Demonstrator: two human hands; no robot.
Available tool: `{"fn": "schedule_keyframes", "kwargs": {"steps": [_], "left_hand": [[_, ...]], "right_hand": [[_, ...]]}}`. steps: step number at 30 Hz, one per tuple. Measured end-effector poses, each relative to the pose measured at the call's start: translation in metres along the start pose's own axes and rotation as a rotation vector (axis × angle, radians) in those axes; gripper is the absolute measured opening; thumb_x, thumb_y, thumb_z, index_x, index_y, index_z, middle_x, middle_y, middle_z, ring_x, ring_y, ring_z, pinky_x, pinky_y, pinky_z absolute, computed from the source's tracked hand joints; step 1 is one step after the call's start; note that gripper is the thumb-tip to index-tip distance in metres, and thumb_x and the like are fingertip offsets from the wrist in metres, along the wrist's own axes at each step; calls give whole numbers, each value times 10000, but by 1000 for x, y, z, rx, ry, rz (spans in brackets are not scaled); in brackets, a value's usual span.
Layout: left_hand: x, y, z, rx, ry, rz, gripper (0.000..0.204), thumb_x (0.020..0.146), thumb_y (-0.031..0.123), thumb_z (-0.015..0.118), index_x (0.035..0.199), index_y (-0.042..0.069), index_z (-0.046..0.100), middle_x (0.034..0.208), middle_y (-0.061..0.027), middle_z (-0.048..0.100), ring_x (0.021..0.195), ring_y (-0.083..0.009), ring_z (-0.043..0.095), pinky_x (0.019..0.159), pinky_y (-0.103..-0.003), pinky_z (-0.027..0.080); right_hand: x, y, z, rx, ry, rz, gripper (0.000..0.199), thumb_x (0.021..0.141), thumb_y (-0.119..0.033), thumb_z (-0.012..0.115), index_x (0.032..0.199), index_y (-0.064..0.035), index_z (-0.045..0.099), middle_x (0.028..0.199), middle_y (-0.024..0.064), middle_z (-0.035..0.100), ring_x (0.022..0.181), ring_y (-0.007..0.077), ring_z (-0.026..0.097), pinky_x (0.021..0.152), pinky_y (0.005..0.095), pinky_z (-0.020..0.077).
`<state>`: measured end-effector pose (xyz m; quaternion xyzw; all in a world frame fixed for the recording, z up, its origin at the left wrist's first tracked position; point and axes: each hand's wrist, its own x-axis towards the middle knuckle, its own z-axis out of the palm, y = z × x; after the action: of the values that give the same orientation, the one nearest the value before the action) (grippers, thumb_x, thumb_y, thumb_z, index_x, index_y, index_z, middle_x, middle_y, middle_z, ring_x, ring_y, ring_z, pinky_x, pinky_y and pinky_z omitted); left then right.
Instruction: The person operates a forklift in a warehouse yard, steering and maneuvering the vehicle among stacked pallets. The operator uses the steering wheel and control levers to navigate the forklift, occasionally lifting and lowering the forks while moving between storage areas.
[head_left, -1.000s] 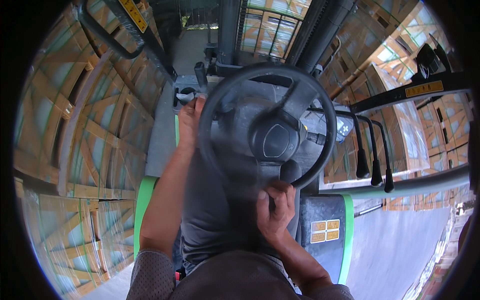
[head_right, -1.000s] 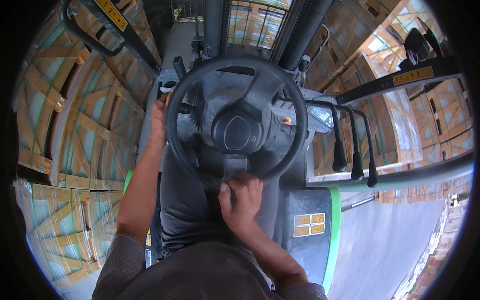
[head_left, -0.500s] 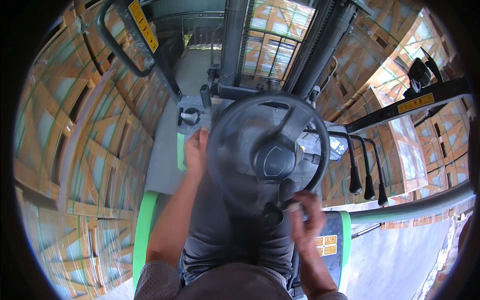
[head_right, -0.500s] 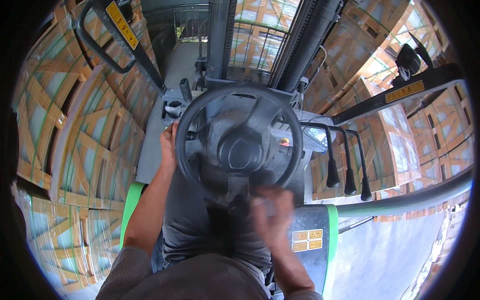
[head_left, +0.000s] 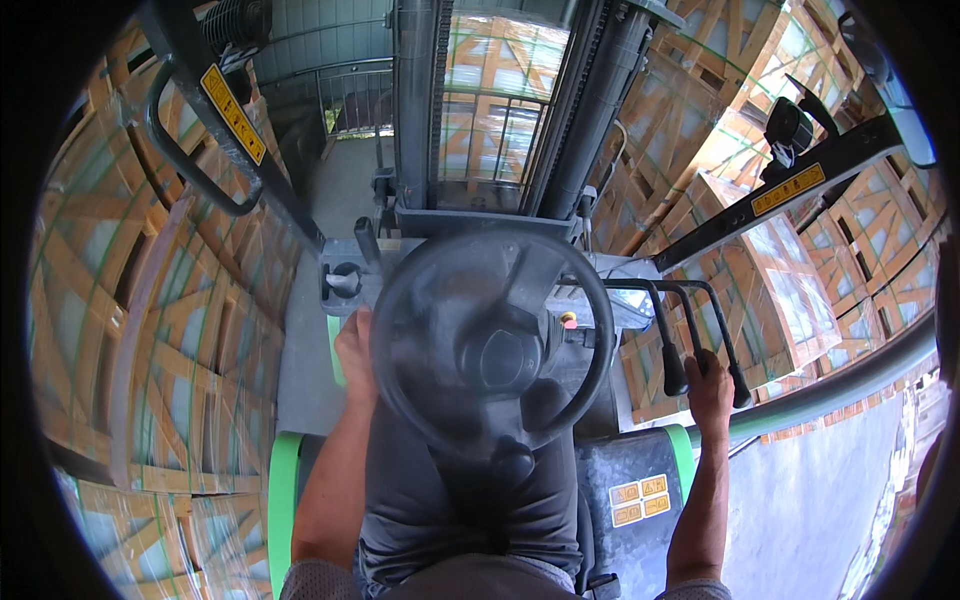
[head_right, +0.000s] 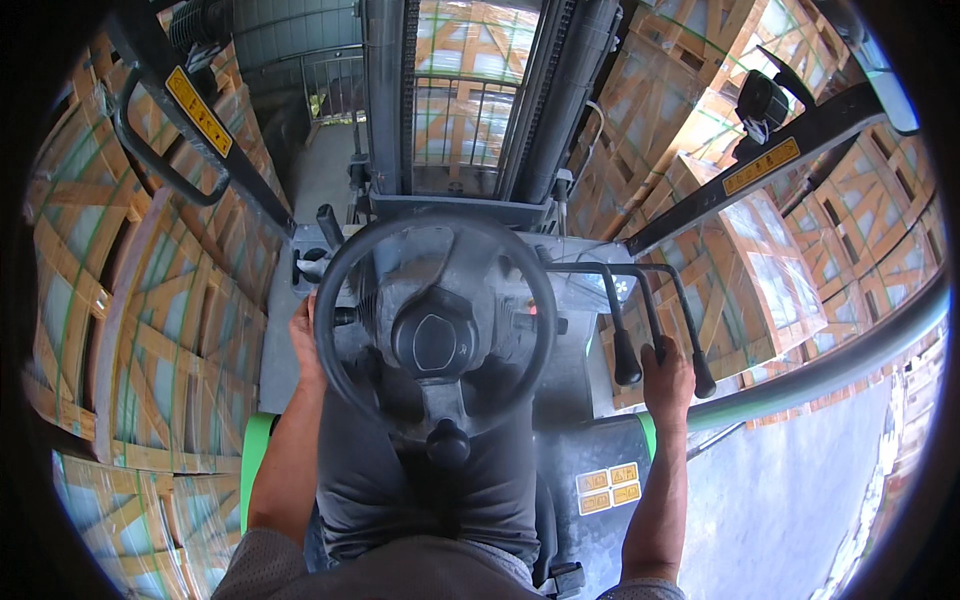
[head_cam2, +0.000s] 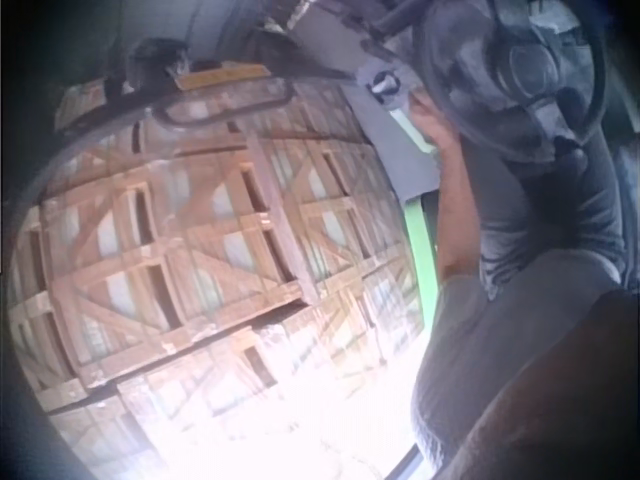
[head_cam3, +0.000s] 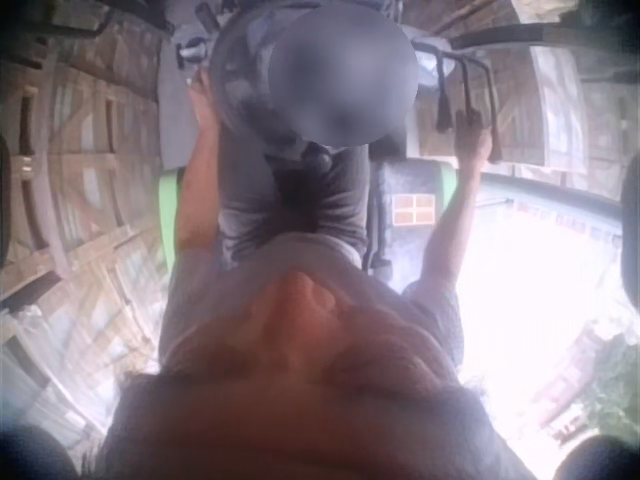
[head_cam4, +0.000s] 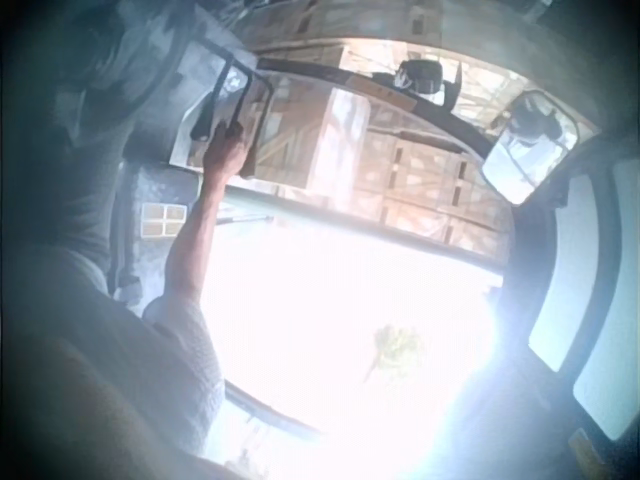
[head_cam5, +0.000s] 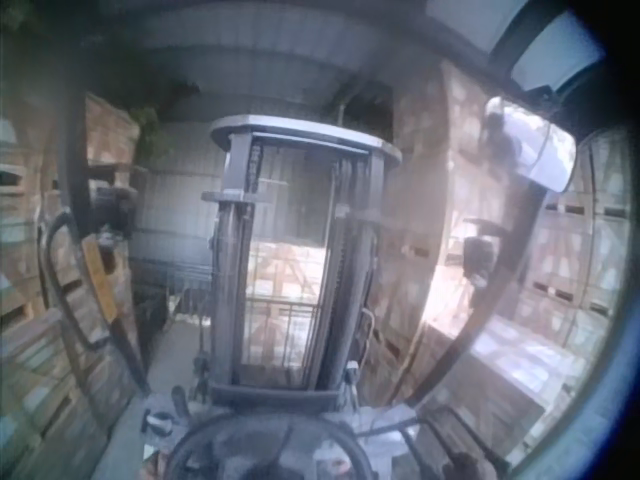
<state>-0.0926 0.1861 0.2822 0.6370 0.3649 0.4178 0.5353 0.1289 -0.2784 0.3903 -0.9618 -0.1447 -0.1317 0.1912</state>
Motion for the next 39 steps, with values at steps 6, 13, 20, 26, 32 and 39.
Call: {"fn": "schedule_keyframes", "kwargs": {"steps": [6, 13, 20, 26, 32, 39], "left_hand": [[-7, 25, 18, -2, -26, 81, 478, 1071, 403, 556, 966, -43, 691, 795, -85, 646, 745, -172, 520, 730, -358, 477], [-14, 32, 44, -115, -32, 13, 503, 1062, 417, 550, 892, -45, 653, 731, -127, 592, 715, -192, 498, 707, -391, 467], [-8, 21, 52, -46, -25, 56, 525, 1065, 421, 536, 888, -65, 624, 714, -167, 573, 690, -212, 482, 688, -415, 455], [-9, 23, 57, -83, -39, 49, 522, 1073, 402, 525, 899, -78, 634, 733, -180, 593, 702, -224, 501, 701, -418, 462], [-5, 6, 45, -5, -50, 47, 511, 1077, 392, 515, 933, -81, 646, 786, -194, 612, 746, -230, 525, 739, -409, 472], [14, -22, 47, -139, -59, -15, 425, 1077, 332, 528, 872, -30, 616, 791, -83, 592, 765, -171, 503, 734, -362, 462]], "right_hand": [[-47, 32, 6, -15, 33, 143, 270, 979, -237, 637, 1141, -24, 668, 921, 251, 717, 869, 468, 692, 736, 538, 508], [-65, 63, 10, 144, 122, 95, 229, 984, -234, 659, 1044, -13, 662, 812, 208, 700, 711, 406, 677, 665, 464, 500], [-57, 63, 8, 113, 111, 110, 255, 980, -253, 662, 1056, -11, 680, 786, 189, 693, 679, 354, 681, 647, 455, 491], [-55, 65, 16, 101, 111, 130, 264, 967, -251, 667, 1071, -9, 674, 829, 216, 703, 748, 403, 696, 693, 468, 513], [-60, 62, 37, 111, 122, 99, 283, 952, -260, 678, 1104, -21, 673, 849, 227, 711, 802, 433, 705, 710, 487, 527], [-57, 54, 63, 123, 84, 152, 308, 934, -274, 684, 1128, -34, 680, 866, 207, 724, 808, 412, 717, 721, 478, 538]]}}
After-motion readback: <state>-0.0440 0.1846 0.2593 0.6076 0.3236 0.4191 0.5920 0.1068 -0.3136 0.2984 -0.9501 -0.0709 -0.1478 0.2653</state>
